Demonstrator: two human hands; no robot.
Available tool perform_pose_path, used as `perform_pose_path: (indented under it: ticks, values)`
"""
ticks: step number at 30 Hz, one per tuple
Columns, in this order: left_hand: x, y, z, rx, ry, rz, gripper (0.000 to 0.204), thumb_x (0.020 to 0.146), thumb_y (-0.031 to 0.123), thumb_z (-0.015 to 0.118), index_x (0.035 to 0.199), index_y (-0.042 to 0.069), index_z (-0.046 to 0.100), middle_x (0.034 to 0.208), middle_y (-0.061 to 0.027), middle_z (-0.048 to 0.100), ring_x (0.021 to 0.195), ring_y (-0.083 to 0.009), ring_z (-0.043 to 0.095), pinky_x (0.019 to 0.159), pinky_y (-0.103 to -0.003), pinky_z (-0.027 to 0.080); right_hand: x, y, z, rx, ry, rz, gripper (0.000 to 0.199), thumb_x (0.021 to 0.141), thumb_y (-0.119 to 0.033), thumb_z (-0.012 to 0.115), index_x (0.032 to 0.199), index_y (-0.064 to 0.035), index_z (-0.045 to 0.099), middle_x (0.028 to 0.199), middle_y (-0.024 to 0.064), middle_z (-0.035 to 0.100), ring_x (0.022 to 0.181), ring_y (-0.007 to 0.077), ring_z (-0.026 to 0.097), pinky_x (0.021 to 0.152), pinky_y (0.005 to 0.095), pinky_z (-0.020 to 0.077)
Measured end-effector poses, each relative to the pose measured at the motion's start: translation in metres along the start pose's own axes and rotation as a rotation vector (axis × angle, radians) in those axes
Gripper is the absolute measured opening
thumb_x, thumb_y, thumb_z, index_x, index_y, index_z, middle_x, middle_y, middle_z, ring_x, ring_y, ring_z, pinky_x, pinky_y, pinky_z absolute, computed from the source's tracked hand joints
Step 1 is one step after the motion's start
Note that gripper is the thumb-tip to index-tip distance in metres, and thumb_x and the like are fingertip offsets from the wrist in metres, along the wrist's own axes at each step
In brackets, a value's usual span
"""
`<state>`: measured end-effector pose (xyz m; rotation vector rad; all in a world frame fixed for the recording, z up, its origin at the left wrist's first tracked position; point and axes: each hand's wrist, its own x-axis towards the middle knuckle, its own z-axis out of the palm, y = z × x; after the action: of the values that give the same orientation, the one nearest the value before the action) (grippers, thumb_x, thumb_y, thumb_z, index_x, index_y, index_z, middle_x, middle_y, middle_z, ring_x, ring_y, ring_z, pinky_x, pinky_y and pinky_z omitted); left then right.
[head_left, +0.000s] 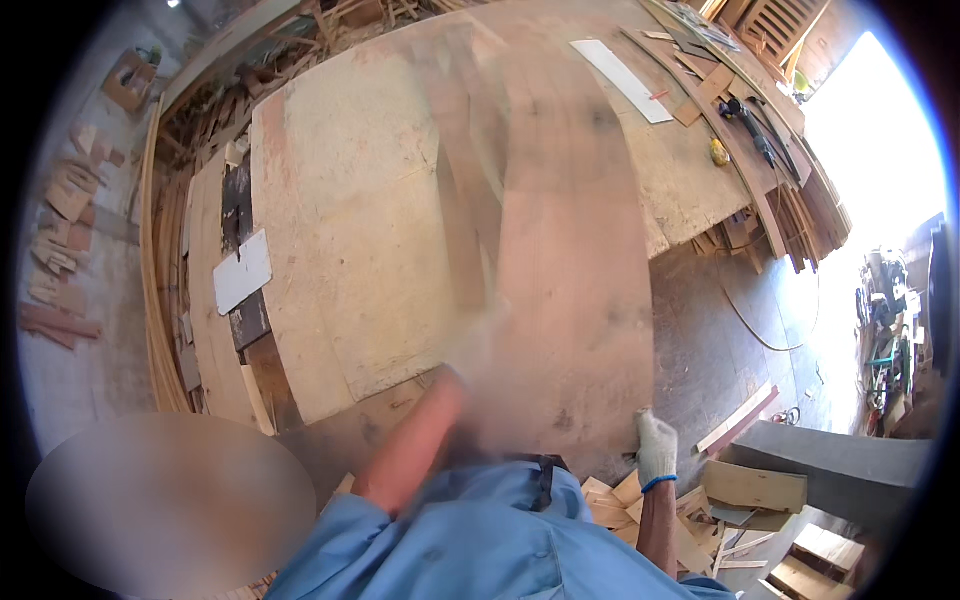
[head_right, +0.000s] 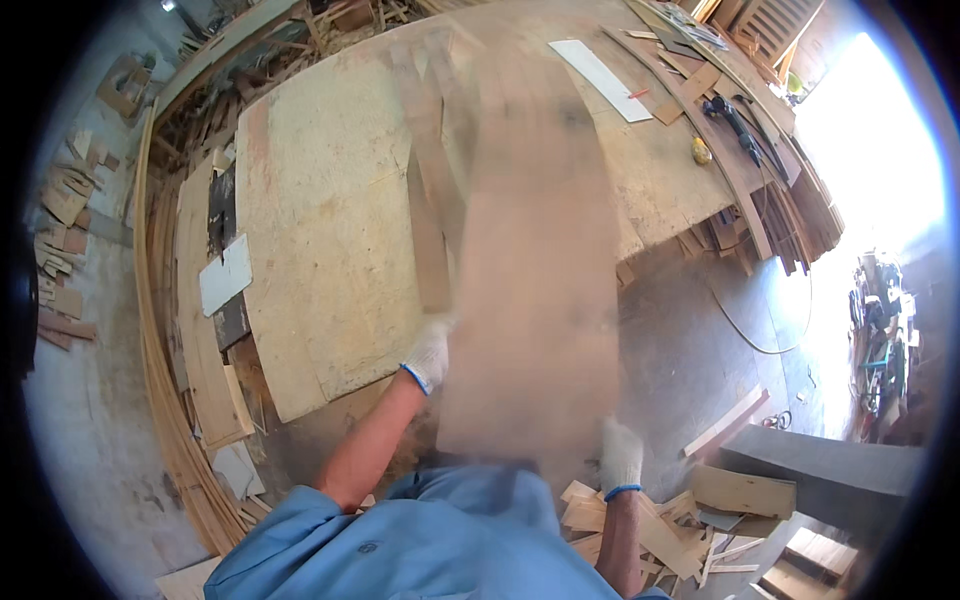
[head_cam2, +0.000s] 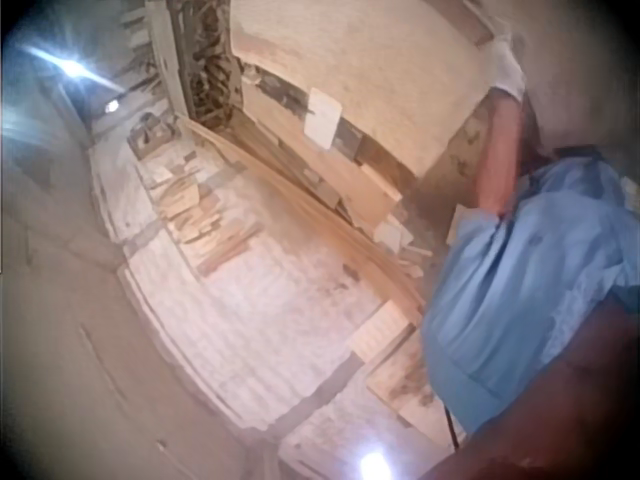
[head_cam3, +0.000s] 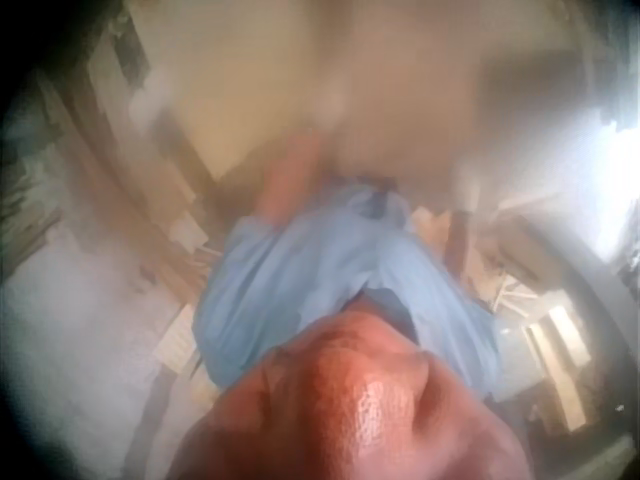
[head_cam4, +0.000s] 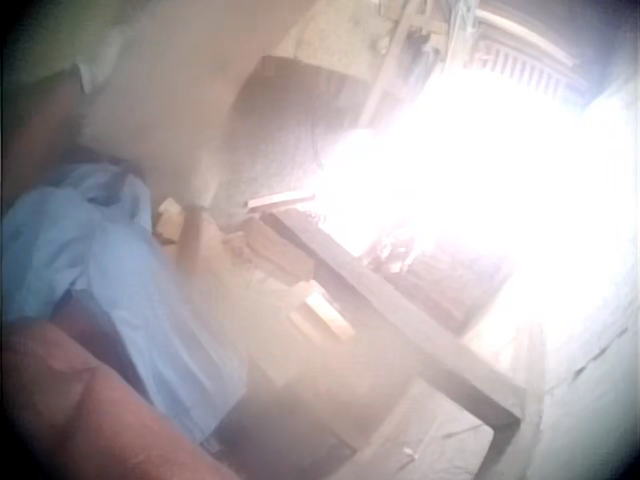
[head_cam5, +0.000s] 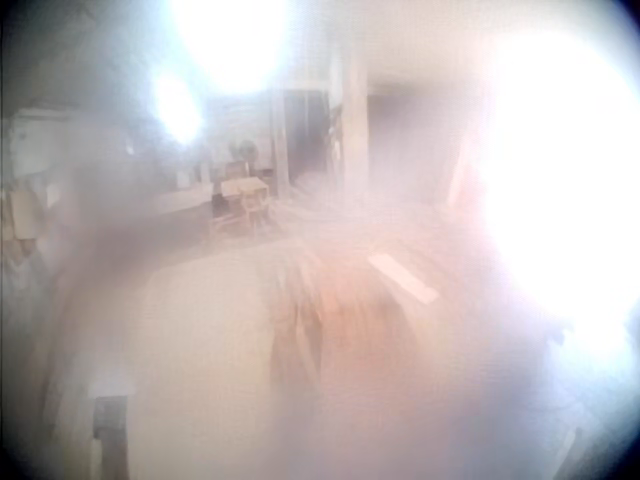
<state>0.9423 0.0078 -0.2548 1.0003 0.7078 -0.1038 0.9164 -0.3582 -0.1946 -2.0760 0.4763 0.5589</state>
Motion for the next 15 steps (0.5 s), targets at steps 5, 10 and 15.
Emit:
perform_pose_path:
  ticks: [5,10,15]
  values:
    - [-0.006,-0.042,-0.052,0.926,-0.115,0.666,0.034,0.102,0.024,0.053,0.119,-0.002,0.068,0.112,-0.0088,0.072,0.103,-0.0235,0.068,0.092,-0.038,0.055,-0.028,-0.012,0.006,0.162,-0.178,0.272,0.053,0.098,-0.049,0.06,0.084,0.0018,0.067,0.07,0.003,0.057,0.06,0.0138,0.055,0.055,0.0359,0.0501]
    - [-0.08,-0.014,0.004,0.676,-0.12,0.404,0.046,0.1,0.035,0.057,0.117,-0.006,0.068,0.109,-0.0157,0.073,0.099,-0.023,0.066,0.09,-0.039,0.05,-0.035,0.066,0.057,0.228,0.181,0.028,0.057,0.1,-0.047,0.057,0.07,0.001,0.062,0.063,-0.0026,0.048,0.061,0.0099,0.039,0.054,0.0349,0.0333]
    - [-0.144,-0.043,-0.053,0.982,-0.086,0.674,0.04,0.099,0.031,0.055,0.114,-0.004,0.07,0.1,-0.0189,0.074,0.095,-0.029,0.069,0.088,-0.041,0.051,-0.092,0.117,0.078,0.183,0.186,-0.042,0.062,0.102,-0.045,0.054,0.068,0.0066,0.056,0.058,-0.0021,0.042,0.059,0.0102,0.035,0.054,0.0372,0.0306]
